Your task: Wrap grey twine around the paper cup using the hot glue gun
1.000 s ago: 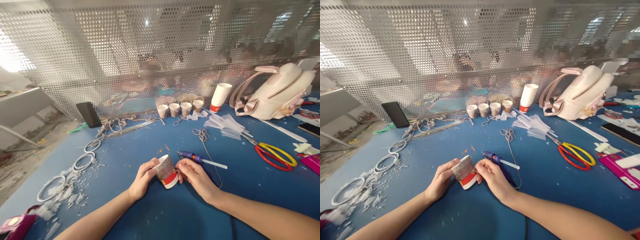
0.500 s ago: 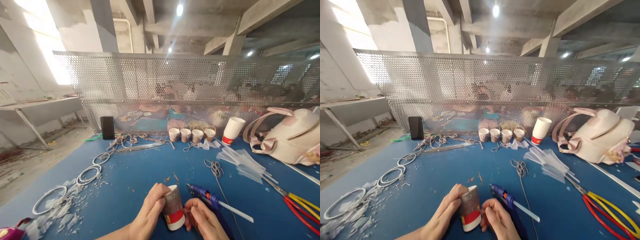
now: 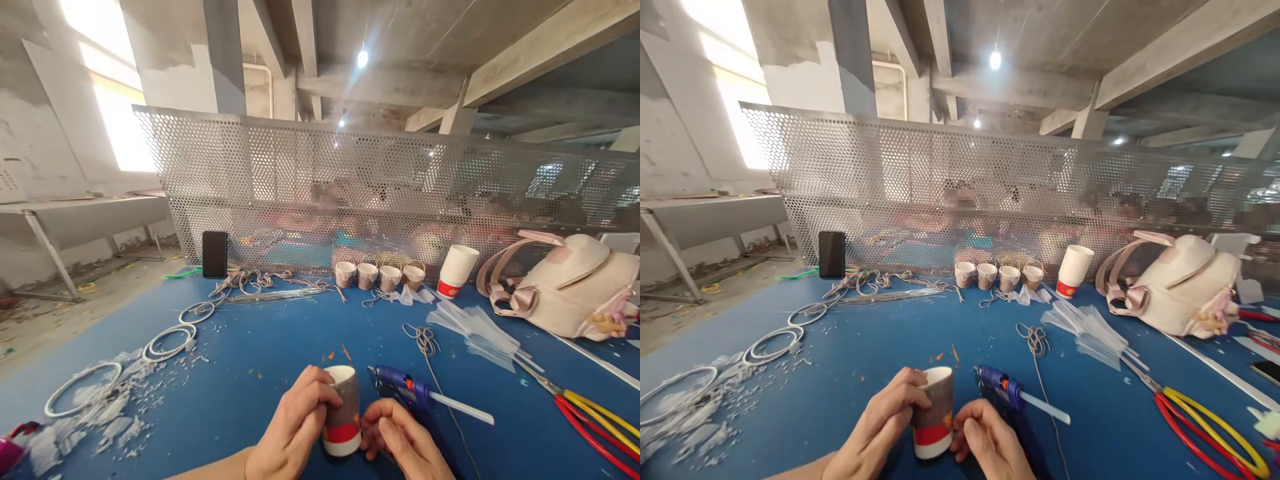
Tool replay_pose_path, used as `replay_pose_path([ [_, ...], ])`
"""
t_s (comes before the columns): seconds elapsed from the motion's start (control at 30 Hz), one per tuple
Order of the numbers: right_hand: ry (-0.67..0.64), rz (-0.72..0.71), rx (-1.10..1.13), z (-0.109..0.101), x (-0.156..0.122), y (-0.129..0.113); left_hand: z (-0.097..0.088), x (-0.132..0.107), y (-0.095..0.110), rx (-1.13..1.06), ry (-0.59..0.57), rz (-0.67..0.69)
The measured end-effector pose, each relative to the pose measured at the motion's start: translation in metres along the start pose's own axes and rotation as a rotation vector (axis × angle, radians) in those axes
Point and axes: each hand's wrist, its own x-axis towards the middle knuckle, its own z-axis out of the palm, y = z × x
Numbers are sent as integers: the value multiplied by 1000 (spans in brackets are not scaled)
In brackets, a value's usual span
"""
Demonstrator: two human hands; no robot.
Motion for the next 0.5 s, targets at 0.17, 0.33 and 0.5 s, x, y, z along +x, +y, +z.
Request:
replay_pose_path([
  [0.17,-48,-38,-228,-1,-8,-20,4,5,12,132,15,4],
  [0.33,-89,-211,-593,-3,-13,-42,8,7,10,210,79,-4],
  [0.5,-118,-584,-826,-36,-39,-67,3,5,-3,242,129,-73],
])
